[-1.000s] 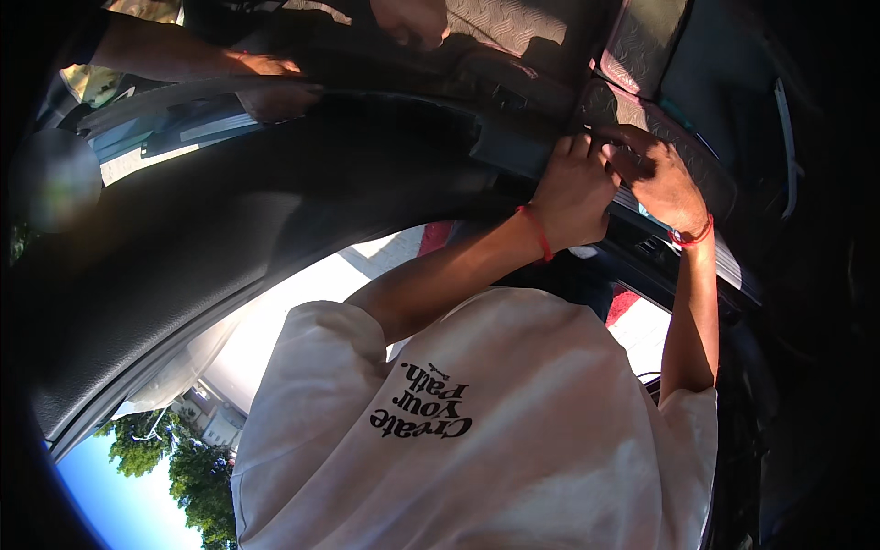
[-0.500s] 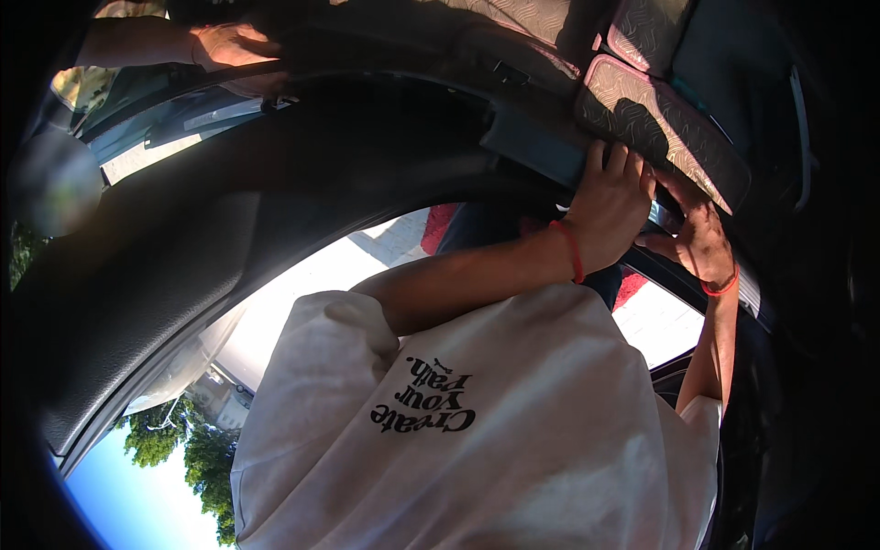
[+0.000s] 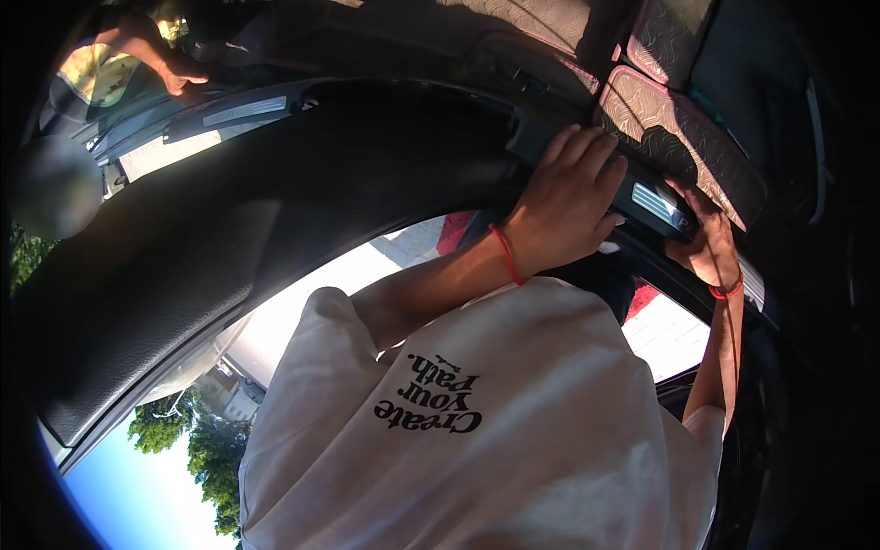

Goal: The person installs a long plastic trim piece along the top edge of a car door frame. They align the trim, press it into place, and use a green-handled screwdriver to secure or adjust the fitment along the length of the door.

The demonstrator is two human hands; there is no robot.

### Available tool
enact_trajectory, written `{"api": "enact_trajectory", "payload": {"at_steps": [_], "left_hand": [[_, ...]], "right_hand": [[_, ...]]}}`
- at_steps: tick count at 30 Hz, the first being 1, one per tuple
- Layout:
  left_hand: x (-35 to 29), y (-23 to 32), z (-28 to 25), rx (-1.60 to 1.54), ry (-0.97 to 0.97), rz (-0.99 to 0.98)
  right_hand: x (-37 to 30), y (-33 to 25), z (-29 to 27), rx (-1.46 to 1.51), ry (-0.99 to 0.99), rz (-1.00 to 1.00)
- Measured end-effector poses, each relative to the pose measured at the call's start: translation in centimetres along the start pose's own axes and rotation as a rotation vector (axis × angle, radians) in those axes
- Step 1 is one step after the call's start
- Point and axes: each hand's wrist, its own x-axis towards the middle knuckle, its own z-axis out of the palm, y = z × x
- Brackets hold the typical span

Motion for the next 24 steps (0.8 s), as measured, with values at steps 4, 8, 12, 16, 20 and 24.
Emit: {"api": "enact_trajectory", "payload": {"at_steps": [4,8,12,16,20,24], "left_hand": [[0.9,0.3,0.8,0.118,-0.096,0.001],[0.8,0.5,2.6,0.305,-0.156,0.026],[2.5,-0.4,4.8,0.303,-0.145,0.098],[3.6,1.6,1.0,0.269,-0.359,0.057],[1.6,3.2,0.9,0.237,-0.442,0.066],[-0.3,3.1,2.9,0.337,-0.511,0.074]], "right_hand": [[0.8,-1.4,0.2,-0.010,0.119,-0.036],[0.8,-3.4,1.7,-0.252,-0.014,0.191],[-0.3,-4.3,2.2,-0.279,0.089,0.167],[-2.0,-7.3,1.3,-0.303,0.085,0.120],[-4.9,-8.4,1.8,-0.189,0.020,0.162],[-6.4,-6.8,4.2,-0.045,0.093,0.253]]}}
